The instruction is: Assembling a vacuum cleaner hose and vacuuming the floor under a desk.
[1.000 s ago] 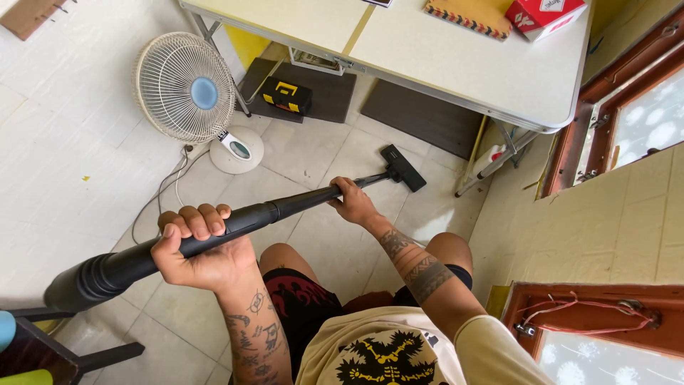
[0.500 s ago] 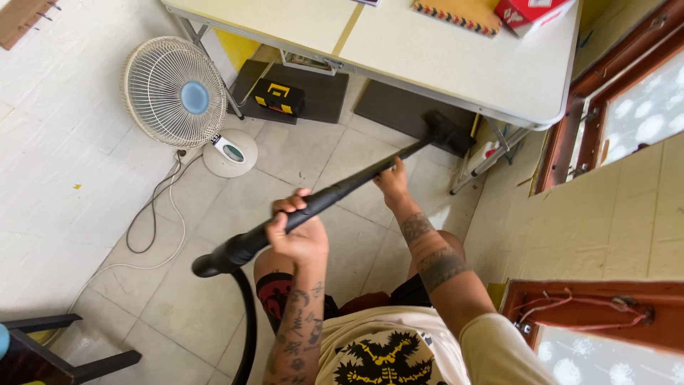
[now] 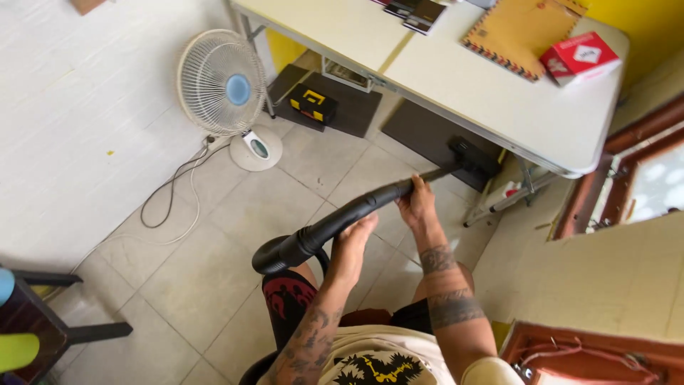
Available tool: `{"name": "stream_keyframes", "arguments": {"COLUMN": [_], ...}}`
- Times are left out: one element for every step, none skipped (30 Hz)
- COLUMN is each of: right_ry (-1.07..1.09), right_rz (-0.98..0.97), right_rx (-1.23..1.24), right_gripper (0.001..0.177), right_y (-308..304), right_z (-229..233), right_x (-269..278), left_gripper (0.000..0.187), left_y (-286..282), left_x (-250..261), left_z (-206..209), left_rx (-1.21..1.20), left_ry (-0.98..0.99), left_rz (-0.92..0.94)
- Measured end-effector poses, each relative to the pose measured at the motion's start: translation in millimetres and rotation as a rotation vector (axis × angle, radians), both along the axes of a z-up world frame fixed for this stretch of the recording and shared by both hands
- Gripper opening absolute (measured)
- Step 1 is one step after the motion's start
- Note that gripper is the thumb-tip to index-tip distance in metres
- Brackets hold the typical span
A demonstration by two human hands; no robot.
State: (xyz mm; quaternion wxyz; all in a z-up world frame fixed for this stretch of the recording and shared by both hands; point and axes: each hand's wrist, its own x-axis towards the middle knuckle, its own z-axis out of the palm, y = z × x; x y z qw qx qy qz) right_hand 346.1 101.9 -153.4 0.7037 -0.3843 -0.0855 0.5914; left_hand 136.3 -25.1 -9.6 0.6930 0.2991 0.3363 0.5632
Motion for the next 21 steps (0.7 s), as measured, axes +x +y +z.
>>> {"name": "stream_keyframes", "arguments": {"right_ry": [0.003,-0.040,-0.082,-0.076,-0.091,-0.107,-0.101,-0.166,-0.230,-0.227,-0.186,-0.144,-0.140,-0.164,-0.188,-0.186,-0.152,-0.117,-0.114,-0.109,-0.104], "right_rz": [-0.022,0.051,0.123,0.100,0.145,0.195,0.175,0.172,0.169,0.161,0.133,0.109,0.105,0.066,0.026,0.019,0.040,0.064,0.060,0.073,0.086], "right_rx": [-0.004,-0.054,-0.105,-0.103,-0.150,-0.196,-0.193,-0.244,-0.296,-0.294,-0.339,-0.385,-0.385,-0.354,-0.323,-0.325,-0.321,-0.322,-0.328,-0.297,-0.266], "right_gripper": [0.015,0.016,0.018,0.018,0.019,0.021,0.021,0.020,0.020,0.020,0.022,0.028,0.028,0.031,0.034,0.034,0.038,0.043,0.043,0.044,0.046], "right_y": [5,13,20,18,16,16,10,5,1,-8,-17,-26,-32,-36,-40,-46,-52,-60,-63,-62,-61], "right_z": [1,5,9,9,9,10,4,-3,-10,-16,-22,-28,-40,-50,-61,-48,-36,-24,-17,-9,1], "right_x": [10,20,30,31,33,32,27,23,19,12,5,-4,-9,-14,-18,-23,-29,-36,-40,-46,-52], "left_gripper": [0.032,0.042,0.054,0.054,0.038,0.024,0.024,0.038,0.052,0.052,0.057,0.062,0.062,0.054,0.046,0.046,0.044,0.043,0.043,0.041,0.040], "left_y": [-17,-30,-43,-50,-56,-61,-49,-39,-28,-20,-11,-3,-5,-6,-6,-7,-7,-9,-11,-12,-13], "left_x": [-8,-18,-29,-35,-41,-50,-53,-54,-54,-57,-60,-63,-64,-65,-65,-69,-72,-78,-79,-82,-85], "left_z": [25,53,81,74,67,62,77,92,107,85,63,41,33,27,20,17,14,11,21,33,46], "left_rx": [-0.004,0.169,0.349,0.357,0.645,0.928,0.940,1.047,1.138,1.147,0.875,0.576,0.578,0.288,0.003,0.005,0.043,0.076,0.073,0.095,0.117], "left_ry": [0.003,0.271,0.535,0.537,0.679,0.802,0.797,1.161,1.524,1.522,1.415,1.262,1.264,1.036,0.794,0.795,0.875,0.954,0.954,1.007,1.059], "left_rz": [-0.022,-0.225,-0.425,-0.448,-0.237,-0.004,-0.022,0.109,0.253,0.249,-0.194,-0.601,-0.605,-0.723,-0.820,-0.827,-0.855,-0.881,-0.888,-0.837,-0.785]}}
